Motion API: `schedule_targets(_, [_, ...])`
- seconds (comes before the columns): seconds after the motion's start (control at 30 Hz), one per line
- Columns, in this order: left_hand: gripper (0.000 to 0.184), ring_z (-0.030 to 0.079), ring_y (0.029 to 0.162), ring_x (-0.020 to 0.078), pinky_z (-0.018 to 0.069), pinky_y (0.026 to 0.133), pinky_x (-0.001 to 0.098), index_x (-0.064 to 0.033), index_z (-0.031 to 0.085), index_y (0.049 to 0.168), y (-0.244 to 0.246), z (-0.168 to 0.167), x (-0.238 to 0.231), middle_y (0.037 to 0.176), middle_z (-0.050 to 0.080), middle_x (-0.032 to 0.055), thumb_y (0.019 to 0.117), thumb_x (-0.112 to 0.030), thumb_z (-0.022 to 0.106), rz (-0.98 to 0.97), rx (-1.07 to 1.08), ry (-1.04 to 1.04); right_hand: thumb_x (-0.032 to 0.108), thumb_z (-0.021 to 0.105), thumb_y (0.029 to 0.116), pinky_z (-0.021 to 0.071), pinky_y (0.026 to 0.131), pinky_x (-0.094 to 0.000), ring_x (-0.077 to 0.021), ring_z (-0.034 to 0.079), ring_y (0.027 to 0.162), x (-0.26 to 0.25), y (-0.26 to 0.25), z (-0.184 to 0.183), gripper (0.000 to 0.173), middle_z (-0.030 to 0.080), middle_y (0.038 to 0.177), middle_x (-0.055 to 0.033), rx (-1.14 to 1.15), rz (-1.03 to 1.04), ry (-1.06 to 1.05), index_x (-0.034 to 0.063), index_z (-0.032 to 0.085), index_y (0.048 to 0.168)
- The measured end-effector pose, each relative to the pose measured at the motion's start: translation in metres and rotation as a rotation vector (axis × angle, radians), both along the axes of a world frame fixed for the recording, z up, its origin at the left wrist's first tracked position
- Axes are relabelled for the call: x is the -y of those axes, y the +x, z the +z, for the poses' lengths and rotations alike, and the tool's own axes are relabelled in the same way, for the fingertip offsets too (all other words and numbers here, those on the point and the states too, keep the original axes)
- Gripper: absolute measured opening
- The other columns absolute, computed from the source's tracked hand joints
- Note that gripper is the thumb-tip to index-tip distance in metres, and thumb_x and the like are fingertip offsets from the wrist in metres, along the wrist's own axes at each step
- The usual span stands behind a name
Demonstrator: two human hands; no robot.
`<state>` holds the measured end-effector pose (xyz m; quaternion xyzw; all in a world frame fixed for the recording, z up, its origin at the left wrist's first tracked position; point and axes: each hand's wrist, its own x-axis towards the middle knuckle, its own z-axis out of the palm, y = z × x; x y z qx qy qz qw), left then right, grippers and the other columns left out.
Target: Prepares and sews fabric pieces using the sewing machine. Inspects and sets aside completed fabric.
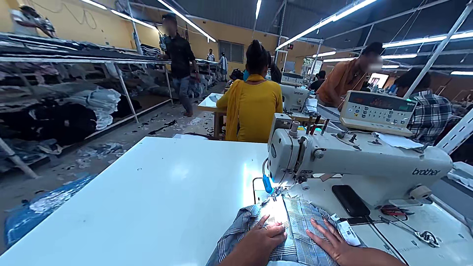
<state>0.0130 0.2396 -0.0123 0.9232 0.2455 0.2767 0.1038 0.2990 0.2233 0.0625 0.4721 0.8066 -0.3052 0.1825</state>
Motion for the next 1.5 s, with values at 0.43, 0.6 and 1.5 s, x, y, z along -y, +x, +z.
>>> schedule_targets(0.43, [0.030, 0.070, 0.119, 0.0324, 0.0459, 0.108, 0.0582, 0.0005, 0.078, 0.106, 0.001, -0.004, 0.000, 0.121, 0.074, 0.0167, 0.0848, 0.012, 0.060, 0.007, 0.121, 0.077, 0.027, 0.064, 0.1005, 0.0454, 0.102, -0.0461, -0.0411, 0.058, 0.117, 0.003, -0.101, -0.012, 0.042, 0.059, 0.122, -0.0308, -0.290, -0.610, 0.392, -0.0122, 0.064, 0.114])
schedule_targets(0.6, [0.033, 0.068, 0.120, 0.0348, 0.0446, 0.109, 0.0590, -0.0027, 0.079, 0.109, 0.000, -0.001, 0.002, 0.122, 0.073, 0.0183, 0.0853, 0.012, 0.061, -0.014, 0.129, 0.029, 0.017, 0.058, 0.1003, 0.0460, 0.098, -0.0501, -0.0408, 0.059, 0.111, 0.002, -0.091, -0.024, 0.030, 0.060, 0.114, -0.0288, -0.384, -0.562, 0.412, -0.0118, 0.066, 0.103])
schedule_targets(1.5, [0.021, 0.072, 0.114, 0.0241, 0.0443, 0.112, 0.0459, -0.0023, 0.077, 0.099, 0.005, -0.002, 0.008, 0.108, 0.077, 0.0095, 0.0918, 0.007, 0.059, -0.039, 0.127, 0.146, 0.011, 0.030, 0.1076, 0.0577, 0.071, -0.0198, 0.0023, 0.068, 0.075, 0.016, 0.000, 0.001, 0.033, 0.071, 0.081, 0.0127, -0.969, -0.999, -0.304, 0.0208, 0.061, 0.101])
